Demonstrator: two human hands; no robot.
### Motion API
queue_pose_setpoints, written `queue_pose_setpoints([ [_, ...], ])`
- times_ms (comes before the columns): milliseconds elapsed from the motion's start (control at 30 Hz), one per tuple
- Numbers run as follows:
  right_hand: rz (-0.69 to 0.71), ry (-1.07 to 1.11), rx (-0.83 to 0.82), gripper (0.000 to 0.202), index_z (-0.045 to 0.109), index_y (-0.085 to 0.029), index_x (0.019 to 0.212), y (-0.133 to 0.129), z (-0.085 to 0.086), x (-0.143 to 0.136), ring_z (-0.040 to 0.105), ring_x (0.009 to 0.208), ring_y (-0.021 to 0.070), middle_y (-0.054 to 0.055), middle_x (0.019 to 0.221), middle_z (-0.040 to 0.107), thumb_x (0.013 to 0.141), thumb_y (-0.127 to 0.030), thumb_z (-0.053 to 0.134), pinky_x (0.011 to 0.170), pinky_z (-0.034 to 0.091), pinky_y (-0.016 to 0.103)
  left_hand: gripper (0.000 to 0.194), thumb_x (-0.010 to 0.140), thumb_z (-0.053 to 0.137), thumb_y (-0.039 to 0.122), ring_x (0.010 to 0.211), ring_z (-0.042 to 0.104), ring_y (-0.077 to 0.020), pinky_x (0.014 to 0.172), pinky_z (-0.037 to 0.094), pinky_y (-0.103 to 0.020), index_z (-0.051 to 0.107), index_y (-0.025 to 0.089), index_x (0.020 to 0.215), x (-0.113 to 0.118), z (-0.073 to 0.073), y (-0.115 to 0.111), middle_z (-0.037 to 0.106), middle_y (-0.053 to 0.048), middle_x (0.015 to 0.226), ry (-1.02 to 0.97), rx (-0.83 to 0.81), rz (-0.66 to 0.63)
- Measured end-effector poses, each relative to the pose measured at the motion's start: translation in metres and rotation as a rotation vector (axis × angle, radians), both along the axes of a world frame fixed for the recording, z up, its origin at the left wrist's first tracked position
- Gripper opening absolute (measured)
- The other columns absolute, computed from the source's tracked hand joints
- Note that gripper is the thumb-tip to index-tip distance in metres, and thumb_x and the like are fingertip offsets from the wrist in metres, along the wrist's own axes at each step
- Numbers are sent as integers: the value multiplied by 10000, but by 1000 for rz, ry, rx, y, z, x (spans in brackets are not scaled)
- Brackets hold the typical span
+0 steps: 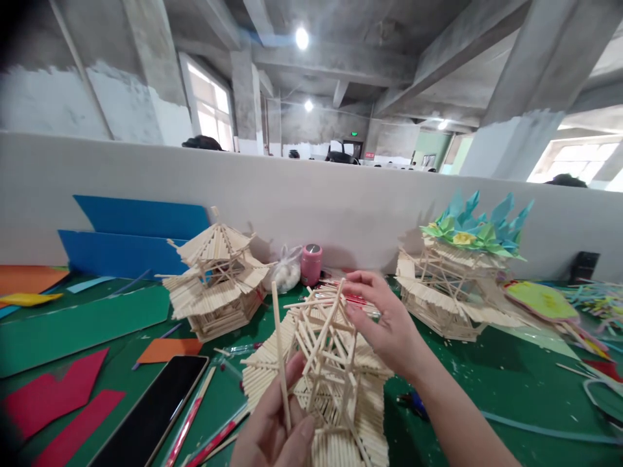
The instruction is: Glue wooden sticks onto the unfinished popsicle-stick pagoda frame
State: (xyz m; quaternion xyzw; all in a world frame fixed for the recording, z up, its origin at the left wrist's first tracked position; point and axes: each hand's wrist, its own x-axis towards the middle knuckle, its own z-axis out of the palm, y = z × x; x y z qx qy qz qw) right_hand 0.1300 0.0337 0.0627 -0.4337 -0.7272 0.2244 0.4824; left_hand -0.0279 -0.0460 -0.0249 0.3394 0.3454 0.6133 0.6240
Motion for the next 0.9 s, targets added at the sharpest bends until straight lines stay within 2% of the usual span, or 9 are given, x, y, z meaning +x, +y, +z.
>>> queue_pose_setpoints([
  [133,1,-222,13,207,647,-249,961,-6,2,-8,435,1117,227,69,1151,487,799,-317,536,948,327,391,481,635,706,319,1159,450,-309,942,394,-385,608,274,1103,11,-13,4,542,-70,1226,-77,63,61],
  [267,14,-267,-9,201,676,-254,932,-6,5,-14,444,1108,244,70,1142,515,784,-311,553,920,361,400,408,635,699,306,1190,416,-306,986,346,-392,654,279,1040,14,-21,7,526,-65,1245,-52,106,126],
  [433,-23,-306,-27,178,691,-273,887,-4,10,-16,483,1080,236,52,1125,548,752,-240,580,901,374,393,390,639,690,265,1189,413,-306,990,333,-409,664,265,1028,11,-20,8,554,-81,1203,-32,135,134],
  [633,-38,-407,-14,101,693,-264,718,-4,22,-20,492,1062,232,33,1088,571,742,-251,595,902,359,394,400,653,688,300,1165,432,-299,1000,311,-394,649,283,1050,12,-17,8,552,-68,1196,-57,125,96],
  [900,-14,-429,-7,147,691,-274,747,-7,24,-21,503,1054,204,7,1092,578,763,-201,564,899,372,356,443,634,693,378,1178,420,-315,1005,296,-423,643,249,1055,14,-20,9,535,-91,1223,-37,98,109],
])
